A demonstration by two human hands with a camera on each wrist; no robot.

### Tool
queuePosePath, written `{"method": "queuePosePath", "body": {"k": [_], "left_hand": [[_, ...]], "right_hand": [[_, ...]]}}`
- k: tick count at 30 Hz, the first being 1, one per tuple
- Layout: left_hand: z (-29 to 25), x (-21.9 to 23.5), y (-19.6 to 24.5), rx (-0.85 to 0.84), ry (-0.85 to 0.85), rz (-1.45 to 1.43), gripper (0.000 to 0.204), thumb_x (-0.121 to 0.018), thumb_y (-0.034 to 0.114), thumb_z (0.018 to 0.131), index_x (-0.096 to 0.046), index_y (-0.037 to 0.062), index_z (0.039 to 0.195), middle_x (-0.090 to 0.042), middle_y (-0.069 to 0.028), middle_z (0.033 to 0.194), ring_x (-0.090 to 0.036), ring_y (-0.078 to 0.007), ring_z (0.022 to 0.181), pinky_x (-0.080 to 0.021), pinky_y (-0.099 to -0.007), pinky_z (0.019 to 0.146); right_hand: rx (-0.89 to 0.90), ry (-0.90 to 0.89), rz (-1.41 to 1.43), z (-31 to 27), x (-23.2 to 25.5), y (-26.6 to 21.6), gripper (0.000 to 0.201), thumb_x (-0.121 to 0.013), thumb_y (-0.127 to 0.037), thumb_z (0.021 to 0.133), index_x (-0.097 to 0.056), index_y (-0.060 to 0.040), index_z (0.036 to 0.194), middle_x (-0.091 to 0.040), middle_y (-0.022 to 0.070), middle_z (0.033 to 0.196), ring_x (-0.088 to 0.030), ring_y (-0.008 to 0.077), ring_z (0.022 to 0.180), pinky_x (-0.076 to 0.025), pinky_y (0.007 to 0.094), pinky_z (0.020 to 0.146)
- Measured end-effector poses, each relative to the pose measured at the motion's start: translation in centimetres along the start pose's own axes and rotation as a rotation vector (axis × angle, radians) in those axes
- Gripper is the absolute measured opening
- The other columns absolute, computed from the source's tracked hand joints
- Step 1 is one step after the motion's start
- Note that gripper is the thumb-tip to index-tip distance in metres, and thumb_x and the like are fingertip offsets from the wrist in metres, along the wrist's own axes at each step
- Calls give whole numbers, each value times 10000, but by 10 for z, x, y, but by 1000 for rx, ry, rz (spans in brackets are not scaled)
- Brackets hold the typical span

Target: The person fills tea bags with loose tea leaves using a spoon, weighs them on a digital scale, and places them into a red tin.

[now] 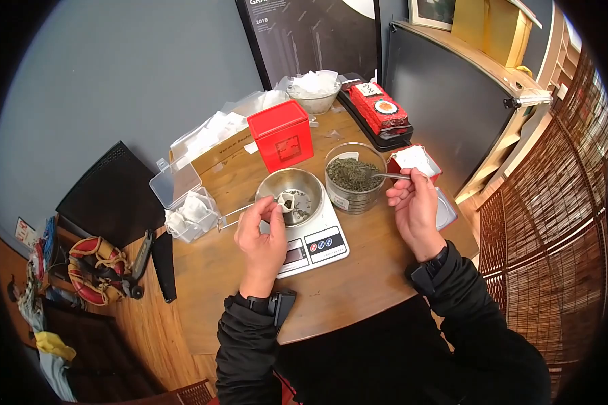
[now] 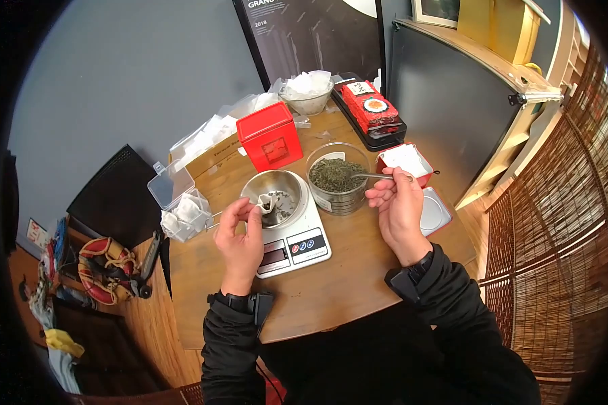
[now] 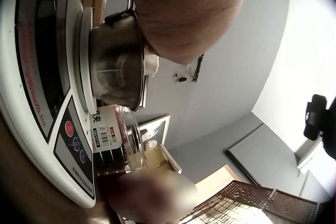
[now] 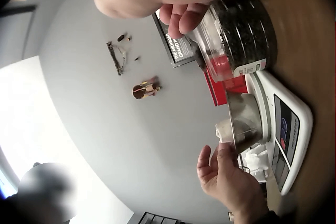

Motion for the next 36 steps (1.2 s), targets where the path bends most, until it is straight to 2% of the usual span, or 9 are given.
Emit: {"method": "queuePosePath", "body": {"k": [13, 19, 21, 28, 30, 36], "left_hand": [[0, -2, 2, -15, -12, -6, 230, -719, -34, 837, -672, -1, 1060, -700, -116, 856, -664, -199, 720, -535, -312, 682], [0, -1, 4, -17, -20, 22, 226, -716, -33, 840, -672, 1, 1060, -702, -116, 866, -666, -201, 724, -537, -315, 691], [0, 0, 6, -27, -5, 27, 224, -714, -31, 843, -673, 2, 1060, -703, -117, 868, -664, -202, 720, -537, -317, 689], [-1, -1, 6, -40, 15, 6, 233, -718, -38, 837, -672, 1, 1062, -701, -118, 867, -663, -212, 724, -538, -317, 686], [-1, -2, 7, -39, 1, 1, 232, -722, -40, 833, -677, 0, 1058, -698, -117, 863, -661, -216, 732, -537, -315, 683], [0, -2, 11, -66, -5, 29, 224, -723, -42, 828, -686, 2, 1045, -694, -114, 855, -655, -214, 736, -534, -313, 674]], "right_hand": [[-72, -176, 51, -38, -50, 15, 268, -462, -277, 1070, -568, -31, 1089, -666, 81, 768, -697, 218, 652, -533, 308, 550], [-88, -222, 8, -46, -73, 31, 260, -503, -269, 1060, -576, -20, 1070, -668, 89, 780, -706, 220, 668, -549, 311, 557], [-26, -256, -77, -46, -77, 33, 250, -484, -268, 1068, -586, -39, 1073, -680, 69, 786, -708, 202, 663, -546, 294, 556], [36, -277, -176, -53, -88, 33, 240, -508, -245, 1061, -588, -18, 1071, -674, 87, 794, -708, 208, 671, -550, 296, 561], [53, -317, -176, -56, -94, 32, 218, -554, -200, 1041, -572, 11, 1090, -664, 94, 816, -700, 177, 700, -548, 268, 585], [143, -408, -310, -62, -108, 37, 211, -579, -192, 1031, -583, 6, 1104, -672, 66, 849, -683, 126, 721, -528, 232, 607]]}}
Point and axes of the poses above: each hand's wrist, its own z-axis towards the middle knuckle, its own x-axis out of the back of the hand, y = z × x, the point moved 6 cm from there along z, towards the middle knuckle
